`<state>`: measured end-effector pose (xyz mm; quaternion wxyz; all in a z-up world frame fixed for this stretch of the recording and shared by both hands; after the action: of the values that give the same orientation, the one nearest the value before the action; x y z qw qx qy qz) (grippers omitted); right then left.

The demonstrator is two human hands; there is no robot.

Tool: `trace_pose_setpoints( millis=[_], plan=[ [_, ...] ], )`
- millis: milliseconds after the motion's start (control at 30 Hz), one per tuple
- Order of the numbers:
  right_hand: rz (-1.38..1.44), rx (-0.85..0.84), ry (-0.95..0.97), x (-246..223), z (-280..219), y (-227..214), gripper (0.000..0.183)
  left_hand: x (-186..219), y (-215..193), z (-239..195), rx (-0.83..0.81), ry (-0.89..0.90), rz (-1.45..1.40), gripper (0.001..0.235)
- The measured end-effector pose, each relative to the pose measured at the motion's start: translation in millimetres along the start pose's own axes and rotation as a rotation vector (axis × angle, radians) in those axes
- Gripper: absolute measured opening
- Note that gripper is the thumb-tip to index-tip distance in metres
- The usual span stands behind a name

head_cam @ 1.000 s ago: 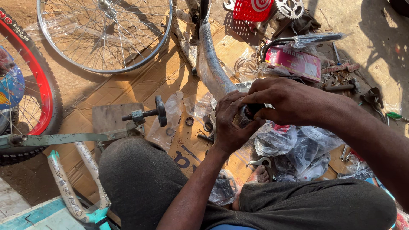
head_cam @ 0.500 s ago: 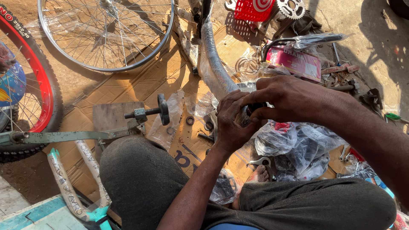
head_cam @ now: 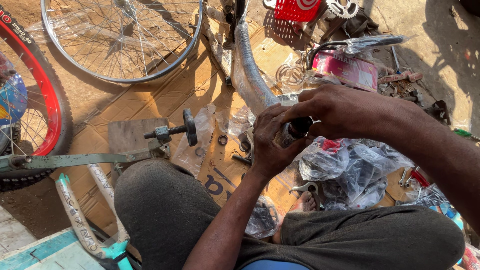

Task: The person sits on the ground and handles a bicycle bottom bracket bearing, inspecting it and rotating the ball bearings with their fingers. They then place the bearing into the bottom bracket shell of a bicycle frame and rotate it to check the fit.

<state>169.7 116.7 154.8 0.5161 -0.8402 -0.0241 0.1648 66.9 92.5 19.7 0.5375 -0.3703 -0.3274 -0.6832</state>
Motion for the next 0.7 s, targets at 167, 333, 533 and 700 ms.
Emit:
trace_pose_setpoints(
  millis=[167,333,533,700],
  plan=[
    [-0.002,-0.069,0.186,4.9,-6.5,2.6,0.044,0.4,-0.5,0.1,-0.012,0.002,0.028,0.059],
    [-0.08,-0.01,0.161,11.5,-7.3,6.0,0.041,-2.4,0.3,-0.7,0.004,-0.003,0.041,0.057],
    [-0.05,0.114,-0.004,1.0,-7.2,9.6,0.05,-4.7,1.8,-2.4,-0.015,-0.015,0.017,0.055],
    [-0.024,0.008,0.114,5.8,-9.2,8.9,0.055,-3.2,1.2,-2.3,-0.018,0.0,0.035,0.059]
  ],
)
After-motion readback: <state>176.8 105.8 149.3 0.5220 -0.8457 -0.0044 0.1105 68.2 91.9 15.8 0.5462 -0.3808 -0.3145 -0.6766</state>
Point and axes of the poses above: each hand's wrist, its own z-axis towards the middle knuckle, its own y-axis out of the palm, x = y × z, the point moved 5 cm from there along z, towards the middle knuckle, and after that the axes turned 7 degrees about x, right-handed, at the moved point
